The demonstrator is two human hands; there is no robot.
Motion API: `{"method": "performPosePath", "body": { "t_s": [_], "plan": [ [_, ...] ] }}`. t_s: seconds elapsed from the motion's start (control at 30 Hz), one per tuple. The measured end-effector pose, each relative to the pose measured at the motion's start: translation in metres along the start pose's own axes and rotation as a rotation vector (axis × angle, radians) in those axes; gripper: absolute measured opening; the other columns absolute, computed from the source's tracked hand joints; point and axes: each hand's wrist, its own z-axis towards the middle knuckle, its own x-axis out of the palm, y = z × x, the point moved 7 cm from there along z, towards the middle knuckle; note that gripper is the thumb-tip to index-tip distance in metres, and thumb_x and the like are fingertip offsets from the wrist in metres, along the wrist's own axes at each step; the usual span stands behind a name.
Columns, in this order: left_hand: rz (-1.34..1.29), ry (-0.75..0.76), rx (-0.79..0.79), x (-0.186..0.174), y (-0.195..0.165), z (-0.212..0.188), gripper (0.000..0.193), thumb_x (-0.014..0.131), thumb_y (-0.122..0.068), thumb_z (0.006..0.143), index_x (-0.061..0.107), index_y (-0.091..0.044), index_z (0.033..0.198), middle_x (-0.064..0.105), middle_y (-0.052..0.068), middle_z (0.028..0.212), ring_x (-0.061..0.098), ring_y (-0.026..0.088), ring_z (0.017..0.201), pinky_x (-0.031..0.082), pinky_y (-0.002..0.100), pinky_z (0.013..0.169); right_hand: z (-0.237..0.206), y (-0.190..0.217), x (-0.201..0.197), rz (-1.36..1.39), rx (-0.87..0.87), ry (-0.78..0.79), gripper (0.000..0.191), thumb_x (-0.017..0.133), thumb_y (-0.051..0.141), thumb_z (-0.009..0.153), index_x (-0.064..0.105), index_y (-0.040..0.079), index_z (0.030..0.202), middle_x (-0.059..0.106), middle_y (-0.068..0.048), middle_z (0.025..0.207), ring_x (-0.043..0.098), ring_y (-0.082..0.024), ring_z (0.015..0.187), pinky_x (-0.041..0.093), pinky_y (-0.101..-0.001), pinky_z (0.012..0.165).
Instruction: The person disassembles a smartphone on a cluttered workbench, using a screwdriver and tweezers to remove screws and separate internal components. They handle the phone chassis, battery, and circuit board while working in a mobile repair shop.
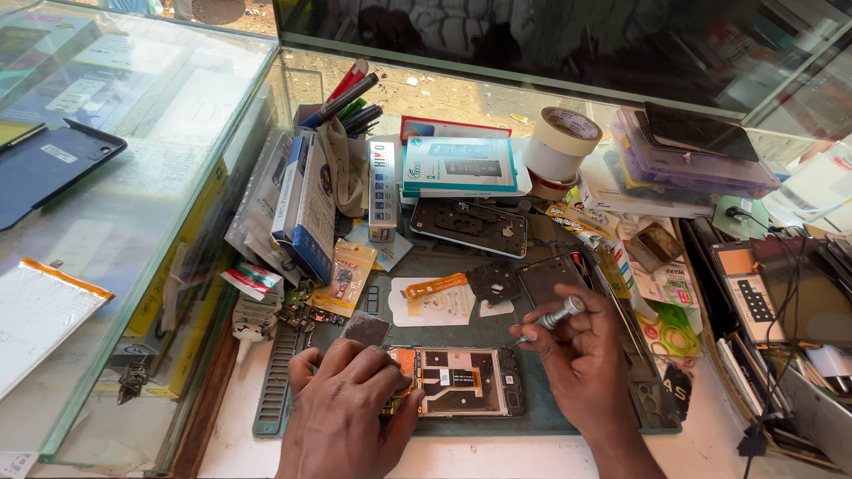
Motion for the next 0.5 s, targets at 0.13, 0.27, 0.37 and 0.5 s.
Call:
{"method": "performPosePath", "body": {
  "t_s": [0.13, 0.27, 0.37, 0.5],
  "plan": [
    [-0.014, 0.003, -0.001, 0.000, 0.000, 0.001, 0.019, 0.076, -0.030, 0.078, 0.079, -0.013, 0.084, 0.066, 0.004, 0.092, 0.058, 0.025, 0.100, 0.030, 0.050, 0.087, 0.000, 0.007, 0.009, -0.032, -0.054, 0.045, 0.067, 0.066, -0.002, 0.094, 0.034, 0.007, 0.152, 0.069, -0.013, 0.106, 0.076, -0.019, 0.097, 0.064, -0.0301, 0.084],
    [-0.023, 0.005, -0.008, 0.001, 0.002, 0.000, 0.018, 0.076, -0.030, 0.078, 0.078, -0.013, 0.083, 0.065, 0.004, 0.092, 0.059, 0.025, 0.101, 0.030, 0.050, 0.087, -0.001, 0.010, 0.013, -0.097, -0.072, 0.069, 0.066, 0.066, -0.003, 0.094, 0.037, 0.007, 0.152, 0.071, -0.014, 0.105, 0.077, -0.019, 0.097, 0.063, -0.0294, 0.082],
    [-0.030, 0.000, -0.010, 0.001, 0.002, 0.000, 0.017, 0.076, -0.029, 0.078, 0.077, -0.013, 0.083, 0.065, 0.004, 0.091, 0.059, 0.025, 0.101, 0.030, 0.049, 0.086, -0.001, 0.013, 0.015, -0.099, -0.082, 0.065, 0.064, 0.066, -0.004, 0.094, 0.038, 0.008, 0.151, 0.070, -0.014, 0.105, 0.077, -0.020, 0.097, 0.063, -0.0292, 0.080],
    [-0.040, -0.032, 0.010, -0.003, 0.001, -0.001, 0.016, 0.077, -0.028, 0.078, 0.076, -0.012, 0.081, 0.065, 0.004, 0.091, 0.059, 0.025, 0.100, 0.030, 0.050, 0.087, 0.001, 0.016, 0.018, -0.102, -0.084, 0.078, 0.062, 0.065, -0.005, 0.093, 0.039, 0.008, 0.149, 0.069, -0.014, 0.107, 0.077, -0.021, 0.097, 0.066, -0.0293, 0.078]
  ]
}}
